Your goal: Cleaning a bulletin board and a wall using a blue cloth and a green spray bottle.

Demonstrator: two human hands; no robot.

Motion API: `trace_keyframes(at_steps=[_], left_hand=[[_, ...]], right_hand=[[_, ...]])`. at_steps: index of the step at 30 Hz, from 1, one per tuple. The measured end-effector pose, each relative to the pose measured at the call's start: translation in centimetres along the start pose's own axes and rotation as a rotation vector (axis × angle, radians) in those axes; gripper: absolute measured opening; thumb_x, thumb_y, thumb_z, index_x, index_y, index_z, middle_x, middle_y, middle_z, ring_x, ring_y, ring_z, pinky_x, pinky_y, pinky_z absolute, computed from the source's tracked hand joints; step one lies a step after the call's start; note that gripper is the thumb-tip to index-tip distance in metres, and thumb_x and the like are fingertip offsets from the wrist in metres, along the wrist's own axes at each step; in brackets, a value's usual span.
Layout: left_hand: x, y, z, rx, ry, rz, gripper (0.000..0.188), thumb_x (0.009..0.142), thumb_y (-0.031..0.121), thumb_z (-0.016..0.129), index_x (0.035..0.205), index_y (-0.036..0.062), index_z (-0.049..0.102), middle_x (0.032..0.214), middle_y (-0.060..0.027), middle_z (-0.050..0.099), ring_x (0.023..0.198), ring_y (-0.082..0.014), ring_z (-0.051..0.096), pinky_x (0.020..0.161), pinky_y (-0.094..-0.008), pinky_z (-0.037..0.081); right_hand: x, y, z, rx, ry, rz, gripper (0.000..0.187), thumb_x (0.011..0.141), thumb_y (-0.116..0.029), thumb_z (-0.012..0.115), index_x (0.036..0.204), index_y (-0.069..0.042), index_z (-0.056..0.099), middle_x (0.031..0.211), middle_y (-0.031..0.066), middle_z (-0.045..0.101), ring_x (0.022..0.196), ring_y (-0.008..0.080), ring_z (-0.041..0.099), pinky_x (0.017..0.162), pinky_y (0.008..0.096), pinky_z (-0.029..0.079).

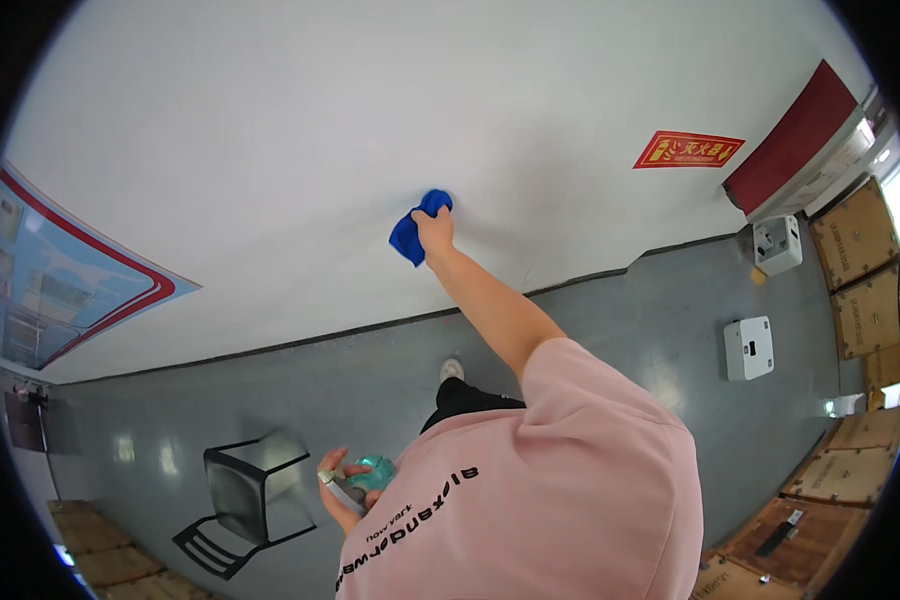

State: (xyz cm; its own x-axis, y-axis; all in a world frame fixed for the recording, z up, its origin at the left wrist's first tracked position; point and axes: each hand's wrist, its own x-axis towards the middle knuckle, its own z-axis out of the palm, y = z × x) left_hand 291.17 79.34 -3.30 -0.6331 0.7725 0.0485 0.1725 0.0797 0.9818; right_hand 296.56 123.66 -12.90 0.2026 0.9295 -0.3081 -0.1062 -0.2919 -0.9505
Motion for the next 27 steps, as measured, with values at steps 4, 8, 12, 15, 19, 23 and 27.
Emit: trace_keyframes(at_steps=[4, 8, 12, 15, 19, 23, 27], left_hand=[[-1.2, 1.6, 0.7, -0.104, 0.095, -0.211, 0.065, 0.057, 0.004, 0.078, 0.118, 0.0063, 0.053, 0.119, -0.006, 0.051, 0.078, -0.0148, 0.058, 0.069, -0.0256, 0.047], [-1.5, 3.2, 1.8, -0.068, -0.083, -0.083, 0.054, 0.066, 0.011, 0.075, 0.116, 0.0103, 0.054, 0.118, -0.0058, 0.05, 0.08, -0.0148, 0.056, 0.054, -0.0237, 0.048], [-0.5, 2.7, 3.1, -0.19, -0.043, -0.362, 0.036, 0.078, 0.018, 0.064, 0.113, 0.0118, 0.055, 0.115, -0.0068, 0.05, 0.08, -0.0149, 0.056, 0.044, -0.0235, 0.046], [-0.5, 3.8, 4.2, -0.27, 0.005, -0.514, 0.049, 0.07, 0.0, 0.064, 0.117, 0.006, 0.052, 0.12, -0.0084, 0.051, 0.08, -0.0146, 0.058, 0.047, -0.0205, 0.047], [-0.2, 4.7, 6.4, -0.234, -0.052, -0.462, 0.042, 0.074, 0.002, 0.062, 0.115, 0.0074, 0.054, 0.119, -0.0077, 0.051, 0.079, -0.0139, 0.057, 0.048, -0.0214, 0.048], [0.5, 4.2, 9.9, -0.055, -0.213, -0.257, 0.039, 0.075, 0.005, 0.063, 0.113, 0.0083, 0.055, 0.116, -0.0062, 0.052, 0.079, -0.0136, 0.058, 0.049, -0.0227, 0.049], [0.5, 7.0, 15.3, -0.094, -0.148, -0.233, 0.043, 0.071, 0.005, 0.068, 0.112, 0.0084, 0.056, 0.11, -0.0058, 0.055, 0.077, -0.0146, 0.06, 0.05, -0.0241, 0.051]], right_hand=[[-0.9, -7.6, -5.3, -0.382, 0.158, -0.859, 0.056, 0.075, -0.011, 0.066, 0.127, 0.002, 0.049, 0.128, 0.0252, 0.051, 0.12, 0.0398, 0.048, 0.102, 0.0471, 0.037], [2.0, -17.0, -11.2, -0.723, 0.297, -1.488, 0.028, 0.078, -0.011, 0.063, 0.105, -0.004, 0.062, 0.143, 0.0136, 0.041, 0.131, 0.0311, 0.04, 0.103, 0.0526, 0.034], [5.8, -21.4, -14.8, -1.133, 0.019, -1.773, 0.009, 0.084, -0.013, 0.057, 0.085, -0.008, 0.064, 0.149, 0.0051, 0.037, 0.136, 0.0288, 0.035, 0.103, 0.0552, 0.034], [4.5, -26.2, -15.0, -1.088, 0.126, -1.785, 0.008, 0.083, -0.009, 0.055, 0.084, -0.006, 0.063, 0.147, 0.0087, 0.04, 0.135, 0.0302, 0.038, 0.104, 0.0553, 0.033], [3.7, -36.7, -17.4, -0.933, 0.407, -1.79, 0.01, 0.082, -0.007, 0.053, 0.084, -0.003, 0.062, 0.144, 0.0096, 0.043, 0.133, 0.0313, 0.04, 0.104, 0.0548, 0.034], [5.4, -47.7, -21.8, -0.839, 0.607, -1.844, 0.015, 0.084, -0.009, 0.055, 0.095, -0.003, 0.062, 0.146, 0.0095, 0.039, 0.132, 0.0332, 0.039, 0.103, 0.0545, 0.035], [6.5, -57.0, -27.0, -0.849, 0.694, -1.75, 0.023, 0.088, -0.013, 0.054, 0.108, -0.006, 0.06, 0.147, 0.0114, 0.036, 0.129, 0.033, 0.042, 0.103, 0.0494, 0.038]])
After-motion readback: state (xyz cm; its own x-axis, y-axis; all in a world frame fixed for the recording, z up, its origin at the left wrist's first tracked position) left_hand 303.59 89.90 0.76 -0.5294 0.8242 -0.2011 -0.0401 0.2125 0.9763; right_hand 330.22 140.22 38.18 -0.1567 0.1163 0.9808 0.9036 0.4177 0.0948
